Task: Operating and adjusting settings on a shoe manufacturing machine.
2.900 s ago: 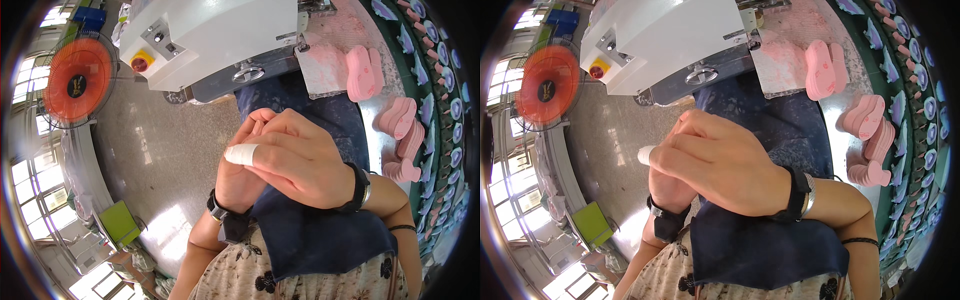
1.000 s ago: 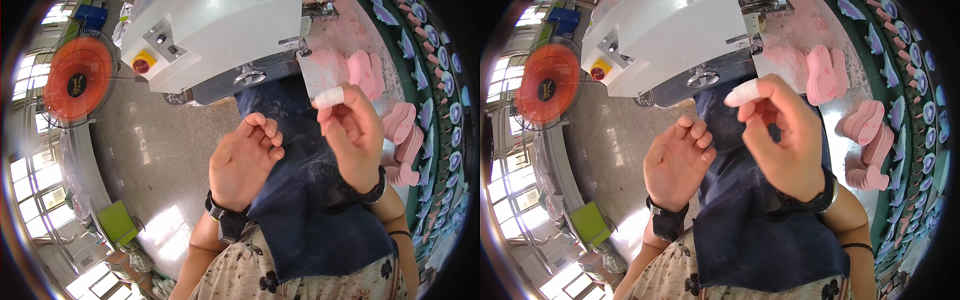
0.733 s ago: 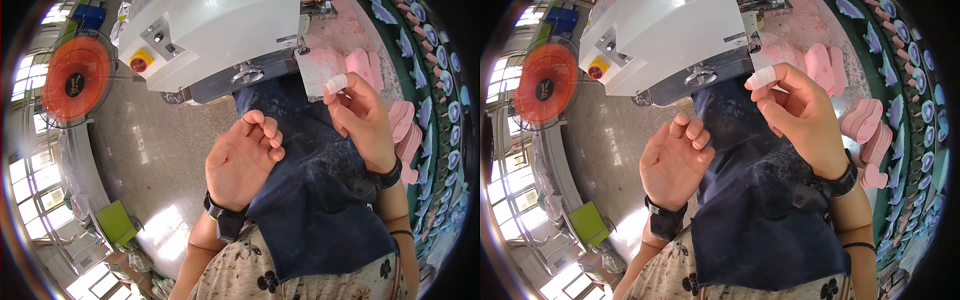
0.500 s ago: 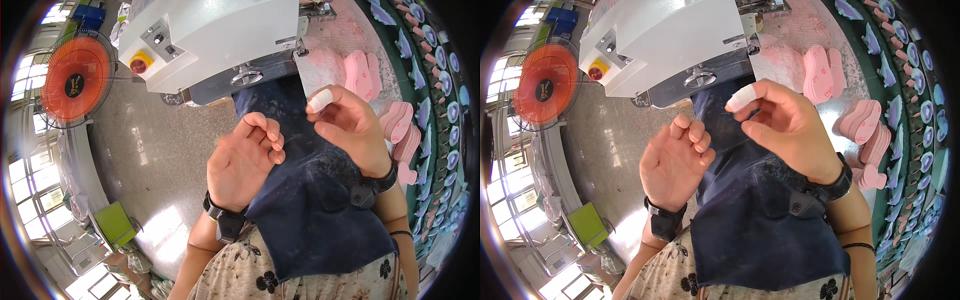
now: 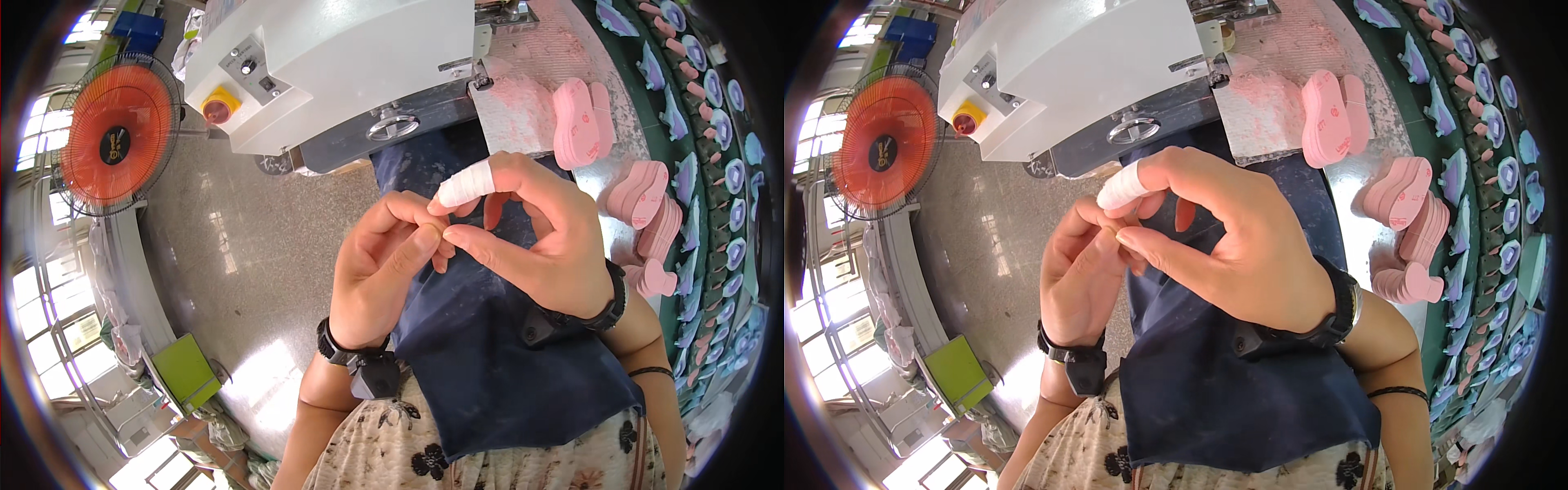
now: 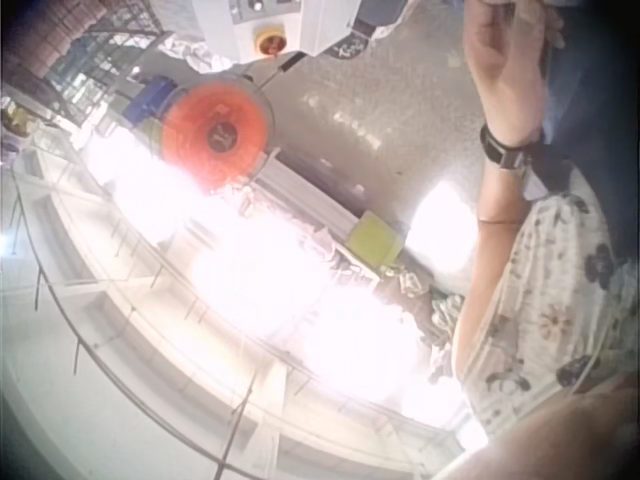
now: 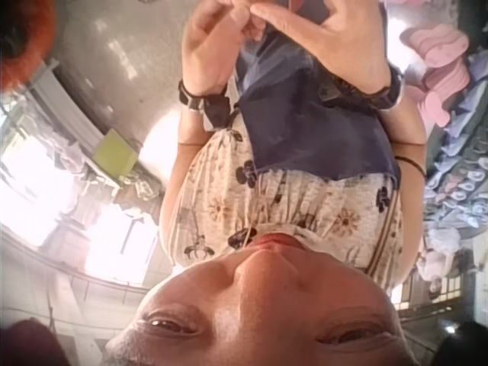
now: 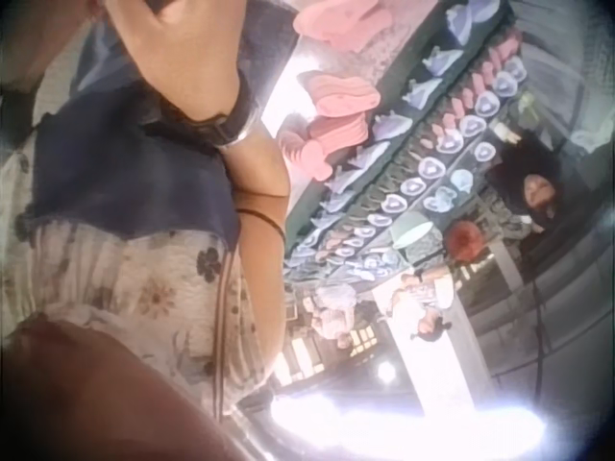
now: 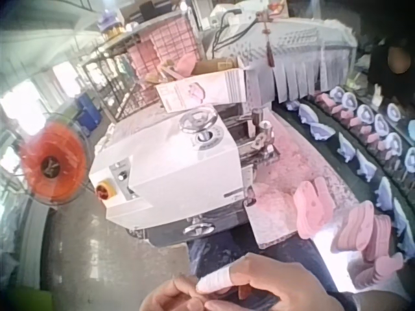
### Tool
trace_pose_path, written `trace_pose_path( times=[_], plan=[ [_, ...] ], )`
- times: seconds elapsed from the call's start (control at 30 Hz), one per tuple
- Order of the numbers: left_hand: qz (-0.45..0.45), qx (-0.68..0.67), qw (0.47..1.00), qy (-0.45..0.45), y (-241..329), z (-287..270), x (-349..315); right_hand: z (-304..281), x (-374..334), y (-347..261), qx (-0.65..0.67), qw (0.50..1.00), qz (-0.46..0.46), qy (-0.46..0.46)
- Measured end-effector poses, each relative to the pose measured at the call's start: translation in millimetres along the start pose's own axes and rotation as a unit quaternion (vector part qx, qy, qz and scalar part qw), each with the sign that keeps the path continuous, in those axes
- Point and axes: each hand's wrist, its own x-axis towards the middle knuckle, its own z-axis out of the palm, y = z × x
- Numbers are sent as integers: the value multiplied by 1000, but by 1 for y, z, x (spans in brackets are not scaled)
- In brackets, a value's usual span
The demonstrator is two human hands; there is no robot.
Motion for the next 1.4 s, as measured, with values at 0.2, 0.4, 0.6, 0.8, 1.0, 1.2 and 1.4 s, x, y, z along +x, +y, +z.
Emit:
trace_pose_path(
  times=[0.2,0.4,0.6,0.8,1.0,1.2,1.4],
  plan=[
    [62,92,994,-7,0,-3,-1,4,-2,1,-44,998,-42,26],
    [75,110,991,3,0,-8,-2,9,-5,2,6,998,-35,45],
    [56,91,994,39,2,-4,1,5,-7,12,93,990,-5,106],
    [35,47,998,36,1,-2,0,6,-10,16,101,989,2,110],
    [0,-93,995,32,-4,-4,2,-6,-15,5,66,985,158,37],
    [-20,-334,920,-204,-13,-20,8,6,-8,18,-25,997,-29,64],
    [-59,-407,862,-296,-27,-26,7,6,-9,19,31,998,19,43]
  ],
)
